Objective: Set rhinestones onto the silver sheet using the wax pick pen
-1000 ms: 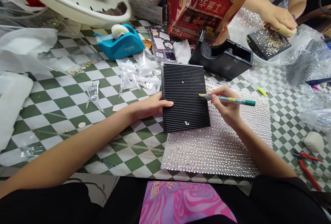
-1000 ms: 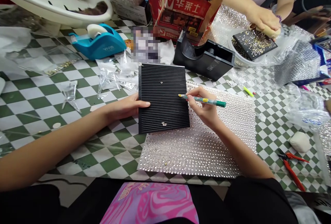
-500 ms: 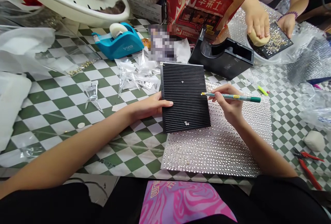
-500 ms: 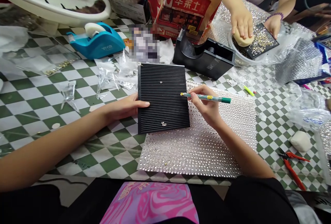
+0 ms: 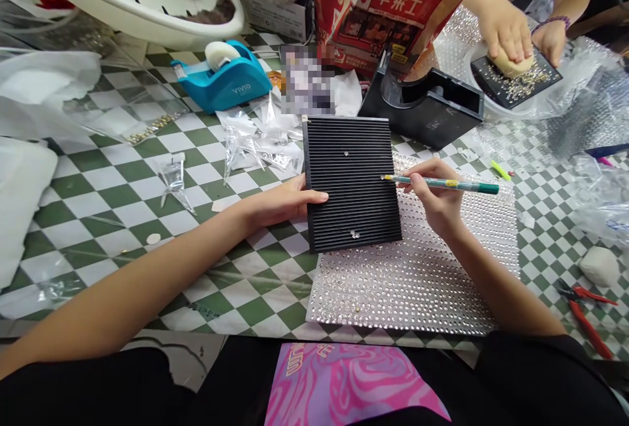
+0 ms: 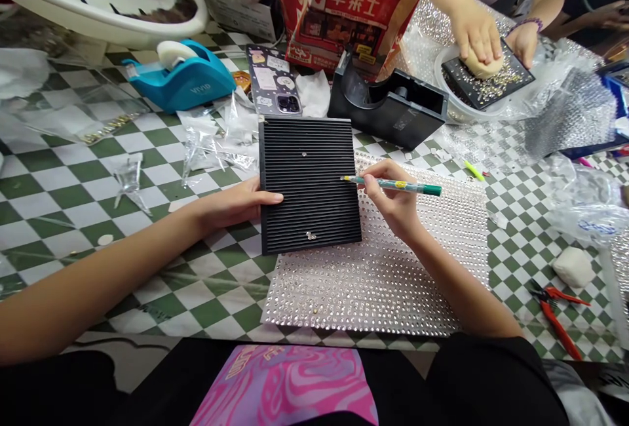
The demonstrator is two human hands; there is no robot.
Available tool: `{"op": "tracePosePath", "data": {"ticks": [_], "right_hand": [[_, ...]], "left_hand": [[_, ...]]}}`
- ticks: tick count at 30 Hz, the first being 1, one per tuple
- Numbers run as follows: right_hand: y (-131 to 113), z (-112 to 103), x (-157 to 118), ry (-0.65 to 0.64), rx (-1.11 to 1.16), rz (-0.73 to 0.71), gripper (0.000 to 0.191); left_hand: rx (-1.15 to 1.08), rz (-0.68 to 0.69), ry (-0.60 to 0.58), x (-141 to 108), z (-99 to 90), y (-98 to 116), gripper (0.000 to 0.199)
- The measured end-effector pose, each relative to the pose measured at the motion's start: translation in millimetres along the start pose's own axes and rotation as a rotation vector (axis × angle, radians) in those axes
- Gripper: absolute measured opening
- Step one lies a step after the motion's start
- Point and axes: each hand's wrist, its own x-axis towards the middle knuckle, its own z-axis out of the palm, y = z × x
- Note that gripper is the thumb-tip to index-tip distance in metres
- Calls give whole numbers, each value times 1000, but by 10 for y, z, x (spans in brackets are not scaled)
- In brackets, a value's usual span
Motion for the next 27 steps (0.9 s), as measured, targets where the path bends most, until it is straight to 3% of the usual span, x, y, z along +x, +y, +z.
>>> {"op": "tracePosePath", "data": {"ticks": [21,27], "right_hand": [[5,-25,2,5,85,19,22],[77,-136,61,138,158,35,23]], "left_hand": [[-20,12,-6,2,-1,-5,62],[-10,-19,14,-1,6,11,65]]}}
